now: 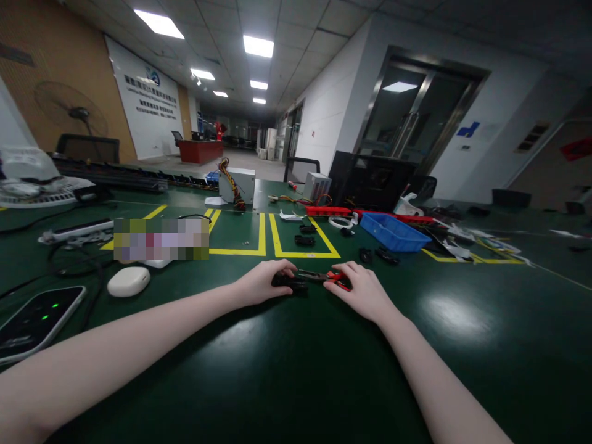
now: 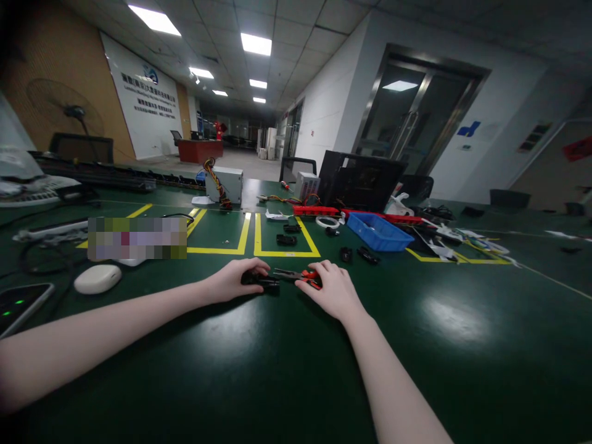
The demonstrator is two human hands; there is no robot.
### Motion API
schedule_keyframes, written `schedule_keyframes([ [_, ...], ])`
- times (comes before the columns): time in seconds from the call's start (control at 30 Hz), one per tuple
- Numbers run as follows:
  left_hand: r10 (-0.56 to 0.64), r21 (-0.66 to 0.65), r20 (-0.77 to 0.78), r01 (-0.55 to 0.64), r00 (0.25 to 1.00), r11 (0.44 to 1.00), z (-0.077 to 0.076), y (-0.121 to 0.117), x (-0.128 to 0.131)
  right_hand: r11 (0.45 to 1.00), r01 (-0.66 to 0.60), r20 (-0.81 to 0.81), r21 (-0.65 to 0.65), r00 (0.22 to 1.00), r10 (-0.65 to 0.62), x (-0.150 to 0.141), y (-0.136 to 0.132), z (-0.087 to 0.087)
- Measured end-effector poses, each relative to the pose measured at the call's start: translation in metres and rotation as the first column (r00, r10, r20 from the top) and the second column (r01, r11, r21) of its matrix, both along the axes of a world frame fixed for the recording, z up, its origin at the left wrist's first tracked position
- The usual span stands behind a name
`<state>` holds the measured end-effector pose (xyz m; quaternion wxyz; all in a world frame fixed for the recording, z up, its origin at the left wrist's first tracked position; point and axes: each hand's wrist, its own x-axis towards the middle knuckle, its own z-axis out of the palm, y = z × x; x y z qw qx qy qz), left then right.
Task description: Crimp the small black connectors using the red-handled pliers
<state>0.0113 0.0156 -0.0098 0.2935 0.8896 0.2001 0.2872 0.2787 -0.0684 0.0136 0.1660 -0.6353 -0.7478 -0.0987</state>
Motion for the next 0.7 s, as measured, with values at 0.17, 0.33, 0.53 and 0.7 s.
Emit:
schedule_keyframes([
  [0.17, 0.059, 0.083, -0.035, -0.056, 0.998, 0.995, 0.003, -0.007, 0.001, 0.971, -0.215, -0.048, 0.100, 0.974, 0.221, -0.031, -0.009, 0.015],
  [0.33, 0.047, 0.073, -0.053, -0.044, 0.997, 0.996, 0.007, -0.013, 0.002, 0.925, -0.367, -0.052, 0.093, 0.926, 0.373, -0.072, -0.009, 0.013],
  [0.53, 0.048, -0.065, -0.097, -0.055, 0.994, 0.996, 0.009, -0.013, 0.002, 0.929, -0.358, -0.075, 0.093, 0.928, 0.365, -0.077, -0.005, 0.002],
  [0.7, 0.054, -0.069, -0.117, -0.062, 0.992, 0.996, 0.014, -0.012, 0.002, 0.936, -0.338, -0.065, 0.102, 0.936, 0.345, -0.078, -0.006, 0.000],
])
